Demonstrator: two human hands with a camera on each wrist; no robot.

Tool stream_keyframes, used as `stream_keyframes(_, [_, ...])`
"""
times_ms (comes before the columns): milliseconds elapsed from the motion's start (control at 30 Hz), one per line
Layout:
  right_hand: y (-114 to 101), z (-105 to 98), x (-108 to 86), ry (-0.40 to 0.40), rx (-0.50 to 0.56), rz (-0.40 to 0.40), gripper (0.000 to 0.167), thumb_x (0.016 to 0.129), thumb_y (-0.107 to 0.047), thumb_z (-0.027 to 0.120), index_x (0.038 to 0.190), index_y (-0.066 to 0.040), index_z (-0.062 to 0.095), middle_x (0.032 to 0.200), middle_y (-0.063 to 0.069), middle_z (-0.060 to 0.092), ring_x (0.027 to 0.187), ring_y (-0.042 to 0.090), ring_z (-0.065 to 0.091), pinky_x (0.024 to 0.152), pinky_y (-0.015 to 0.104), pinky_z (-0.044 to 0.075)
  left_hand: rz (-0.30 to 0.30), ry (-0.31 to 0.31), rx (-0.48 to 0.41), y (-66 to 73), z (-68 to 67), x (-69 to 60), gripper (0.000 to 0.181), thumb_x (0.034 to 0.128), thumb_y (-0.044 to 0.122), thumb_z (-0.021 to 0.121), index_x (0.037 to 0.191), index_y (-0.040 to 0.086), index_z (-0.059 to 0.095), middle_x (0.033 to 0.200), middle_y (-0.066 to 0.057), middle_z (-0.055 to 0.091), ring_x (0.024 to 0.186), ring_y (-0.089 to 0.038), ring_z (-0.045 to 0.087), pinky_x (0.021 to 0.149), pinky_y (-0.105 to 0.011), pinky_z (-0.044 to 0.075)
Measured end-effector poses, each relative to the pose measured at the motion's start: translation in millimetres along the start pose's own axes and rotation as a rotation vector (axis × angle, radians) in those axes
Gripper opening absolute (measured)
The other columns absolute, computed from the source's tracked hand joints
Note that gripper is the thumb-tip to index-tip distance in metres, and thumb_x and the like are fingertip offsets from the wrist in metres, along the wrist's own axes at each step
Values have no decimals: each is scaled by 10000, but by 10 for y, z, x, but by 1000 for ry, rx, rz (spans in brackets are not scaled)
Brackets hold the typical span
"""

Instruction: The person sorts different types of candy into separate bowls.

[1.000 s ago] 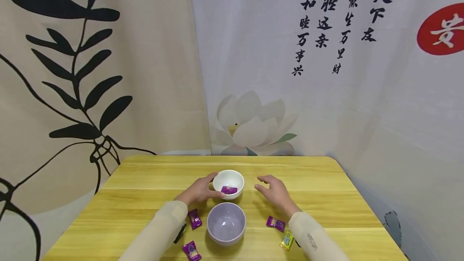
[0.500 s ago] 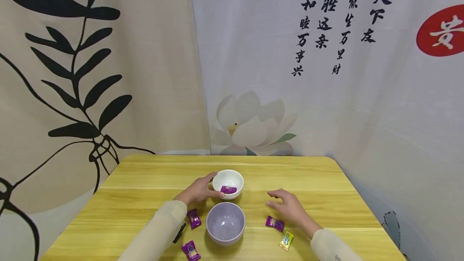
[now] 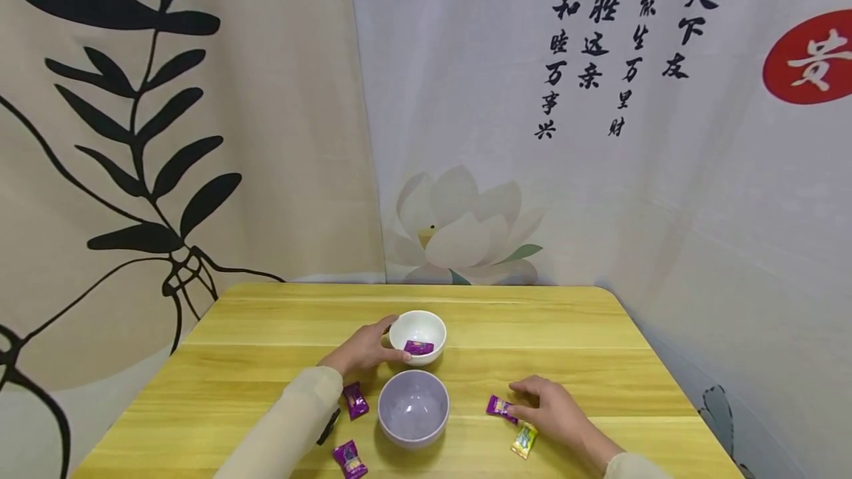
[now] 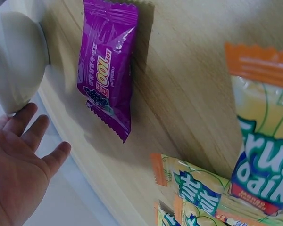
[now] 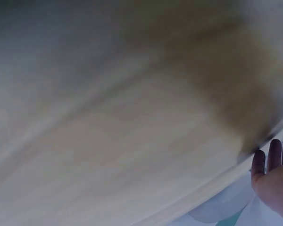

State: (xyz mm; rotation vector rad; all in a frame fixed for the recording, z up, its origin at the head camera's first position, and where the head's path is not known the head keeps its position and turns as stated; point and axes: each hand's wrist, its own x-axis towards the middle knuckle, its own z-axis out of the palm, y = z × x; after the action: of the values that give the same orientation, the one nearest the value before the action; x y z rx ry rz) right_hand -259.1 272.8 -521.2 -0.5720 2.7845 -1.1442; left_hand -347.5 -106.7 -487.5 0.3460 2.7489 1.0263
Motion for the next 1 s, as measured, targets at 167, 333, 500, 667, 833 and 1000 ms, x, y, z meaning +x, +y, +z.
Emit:
stream_keyframes(167, [29,36,-43,9,-108,-72,554,849,-457,746,1208,-40,688,1117,-61,683,1080,258,634,941,435,513,11,1,4,-11,3,9,999,759,517,825,1538,111,349,1495,-165,452,1374,-376,410,1110,-554,339])
stream_keyframes(333, [20,64,-64,19,-160,-105,570,821,-484,758,1195,-59,698,1096,-120,657,1055,216,614,939,490,501,3,-1,-18,-10,2,8,992,754,517,829,1535,128,358,1497,-154,452,1379,-372,403,1112,-558,334])
stream_keyframes(500, [-6,82,-76,11,-158,-75,470,832,-450,767,1157,-113,722,1105,-100,622,1064,245,585,919,533,494,2,-5,-34,-13,9,-3,982,753,507,833,1532,137,364,1494,-146,458,1379,-370,403,1109,-565,333])
stream_keyframes(667, [-24,72,-41,19,-225,-111,333,865,-404,752,1094,-162,740,1065,-114,624,1022,199,591,887,465,511,37,-3,-51,-19,-6,-11,944,762,466,841,1521,139,384,1474,-131,485,1370,-355,420,1114,-551,333])
stream_keyframes(833, [-10,44,8,10,-206,-133,312,879,-382,740,1086,-148,738,1031,-144,641,978,145,610,868,402,527,16,-4,-71,-11,-13,-31,966,756,488,839,1528,143,373,1475,-129,483,1371,-352,418,1112,-553,336])
stream_keyframes(1000, [-60,35,64,6,-124,-77,308,887,-354,739,1103,-136,727,1037,-111,663,979,185,645,865,392,548,2,-4,-83,-6,-14,-23,970,751,494,839,1530,153,372,1481,-125,477,1376,-356,410,1109,-567,332])
